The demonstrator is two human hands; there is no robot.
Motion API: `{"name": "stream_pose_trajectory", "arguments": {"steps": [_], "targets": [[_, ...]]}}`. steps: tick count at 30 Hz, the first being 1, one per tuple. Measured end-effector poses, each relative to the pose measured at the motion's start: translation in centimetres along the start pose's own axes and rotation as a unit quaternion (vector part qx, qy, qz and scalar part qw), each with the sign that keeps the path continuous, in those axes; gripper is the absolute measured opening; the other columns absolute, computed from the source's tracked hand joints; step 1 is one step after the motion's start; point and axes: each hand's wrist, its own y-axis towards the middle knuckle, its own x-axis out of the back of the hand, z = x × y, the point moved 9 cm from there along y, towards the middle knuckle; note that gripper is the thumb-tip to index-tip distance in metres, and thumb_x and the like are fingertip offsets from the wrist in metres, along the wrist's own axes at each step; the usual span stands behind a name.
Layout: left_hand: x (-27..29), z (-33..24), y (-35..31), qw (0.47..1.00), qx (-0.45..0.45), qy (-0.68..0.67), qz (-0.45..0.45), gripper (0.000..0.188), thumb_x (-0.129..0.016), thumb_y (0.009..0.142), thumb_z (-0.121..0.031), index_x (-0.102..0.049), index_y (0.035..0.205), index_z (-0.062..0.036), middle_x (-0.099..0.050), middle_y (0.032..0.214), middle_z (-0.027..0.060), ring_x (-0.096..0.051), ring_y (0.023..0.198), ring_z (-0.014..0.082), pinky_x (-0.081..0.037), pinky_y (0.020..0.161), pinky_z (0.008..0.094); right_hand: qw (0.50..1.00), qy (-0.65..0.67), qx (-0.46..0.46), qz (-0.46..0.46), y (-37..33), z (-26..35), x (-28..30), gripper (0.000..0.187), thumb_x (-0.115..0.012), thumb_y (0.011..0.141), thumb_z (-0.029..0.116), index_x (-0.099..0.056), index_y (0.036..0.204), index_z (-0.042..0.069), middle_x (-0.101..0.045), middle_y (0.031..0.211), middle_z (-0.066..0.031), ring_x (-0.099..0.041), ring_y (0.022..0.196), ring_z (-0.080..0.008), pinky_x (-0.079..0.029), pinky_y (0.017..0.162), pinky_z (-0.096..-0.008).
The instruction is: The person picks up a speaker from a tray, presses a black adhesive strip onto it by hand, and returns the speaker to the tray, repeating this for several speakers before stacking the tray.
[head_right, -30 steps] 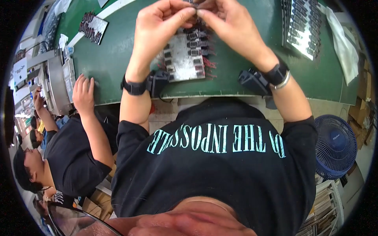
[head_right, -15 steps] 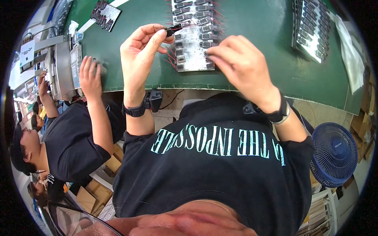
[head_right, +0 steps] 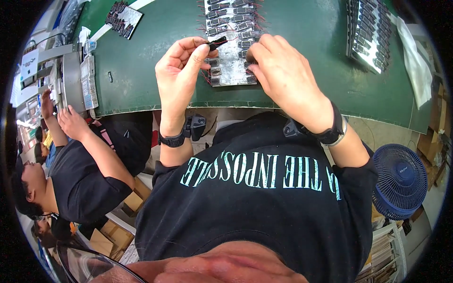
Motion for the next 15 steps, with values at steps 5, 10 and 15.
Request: {"name": "stream_pose_trajectory", "arguments": {"steps": [5, 10, 15], "targets": [[-0.1, 0.1, -0.6, 1.000, 0.002, -0.017, -0.017, 0.016, -0.065, 0.095, -0.008, -0.065, 0.107, 0.0023, -0.070, 0.096, 0.0041, -0.067, 0.085, 0.0086, -0.051, 0.071, 0.0204, 0.999, 0.026, -0.016, 0.020, 0.1, 0.0, 0.0, 0.019, -0.069, 0.080, 0.002, -0.060, 0.097, 0.003, -0.056, 0.096, -0.0109, -0.056, 0.093, -0.0294, -0.047, 0.078, -0.0375], [-0.5, -0.9, -1.2, 0.994, -0.058, 0.085, -0.028, 0.011, -0.068, 0.091, -0.007, -0.068, 0.100, -0.0004, -0.071, 0.092, 0.0045, -0.065, 0.086, 0.0129, -0.050, 0.077, 0.0276, 0.992, 0.115, -0.011, -0.043, -1.4, -1.4, 1.9, 0.018, -0.068, 0.084, 0.000, -0.061, 0.101, 0.001, -0.062, 0.098, -0.0084, -0.060, 0.093, -0.0221, -0.049, 0.082, -0.0325], [-3.9, -2.2, -1.9, 0.939, -0.159, 0.304, 0.023, 0.009, -0.072, 0.084, -0.007, -0.071, 0.093, -0.0049, -0.070, 0.088, 0.0031, -0.062, 0.088, 0.0176, -0.044, 0.087, 0.0331, 0.909, 0.341, -0.145, -0.192, -4.7, -8.2, 5.2, 0.016, -0.065, 0.092, 0.002, -0.061, 0.108, 0.000, -0.065, 0.103, -0.0048, -0.061, 0.094, -0.0120, -0.048, 0.086, -0.0247]]}}
